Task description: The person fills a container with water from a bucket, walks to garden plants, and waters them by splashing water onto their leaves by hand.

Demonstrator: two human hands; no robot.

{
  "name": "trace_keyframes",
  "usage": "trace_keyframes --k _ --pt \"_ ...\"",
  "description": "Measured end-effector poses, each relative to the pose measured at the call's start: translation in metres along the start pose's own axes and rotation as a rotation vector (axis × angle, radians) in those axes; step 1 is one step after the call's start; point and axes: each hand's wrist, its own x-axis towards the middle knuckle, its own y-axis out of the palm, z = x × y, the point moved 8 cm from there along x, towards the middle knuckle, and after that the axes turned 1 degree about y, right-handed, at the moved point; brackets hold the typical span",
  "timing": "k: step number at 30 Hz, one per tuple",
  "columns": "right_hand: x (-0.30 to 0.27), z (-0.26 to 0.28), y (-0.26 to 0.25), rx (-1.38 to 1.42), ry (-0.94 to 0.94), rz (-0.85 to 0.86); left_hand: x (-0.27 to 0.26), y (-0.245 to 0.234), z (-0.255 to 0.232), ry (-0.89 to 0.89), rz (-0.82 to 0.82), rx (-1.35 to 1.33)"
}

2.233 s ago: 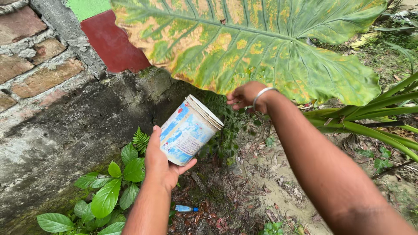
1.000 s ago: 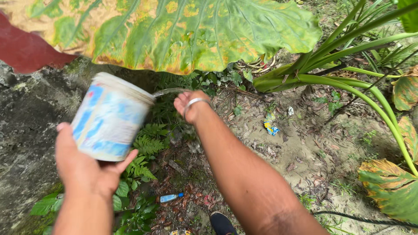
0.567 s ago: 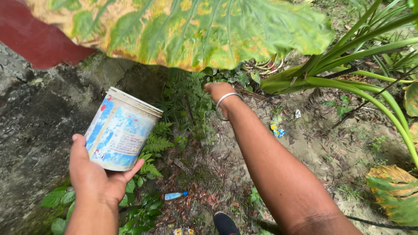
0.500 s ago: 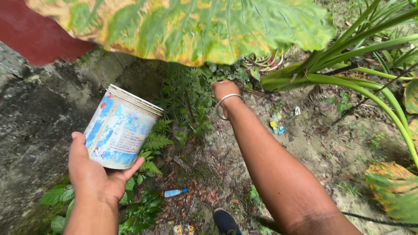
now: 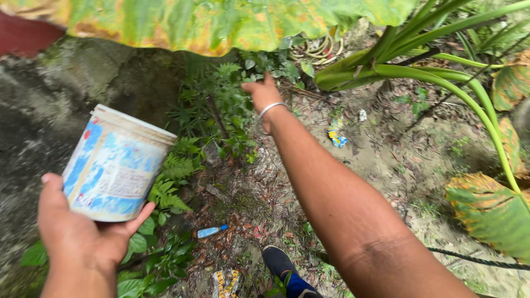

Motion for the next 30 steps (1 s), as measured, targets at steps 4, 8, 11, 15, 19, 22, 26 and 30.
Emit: trace_keyframes --k 4,8,11,15,19,22,26,30 --pt "0.002 0.002 0.022 -0.064 -0.1 0.096 0.007 -0.005 0.005 -0.006 0.001 0.035" --pt "-0.012 0.004 0.029 -0.202 -0.158 0.021 0.022 -0.007 0.011 0.023 0.063 0.058" --pt "-0.043 0.011 -0.035 -0.339 -0.095 -0.627 0.026 0.016 0.02 -0.073 0.584 -0.41" --pt "-0.05 -0.011 -0.097 -0.172 0.181 -0.852 0.02 0.023 0.012 -0.192 1.061 -0.904" --pt "0.002 -0.018 -0.07 0.344 0.065 -0.395 0.026 0.021 0.011 -0.195 1.114 -0.915" --pt "0.008 -0.022 -0.016 0.316 0.253 -0.077 0.034 0.017 0.011 -0.192 1.139 -0.875" --pt "-0.01 -0.001 0.052 0.18 0.01 0.266 0.047 0.008 0.013 -0.141 1.123 -0.781" --pt "-0.033 -0.009 0.095 -0.008 -0.044 0.342 0.059 -0.002 0.018 -0.071 1.038 -0.701"
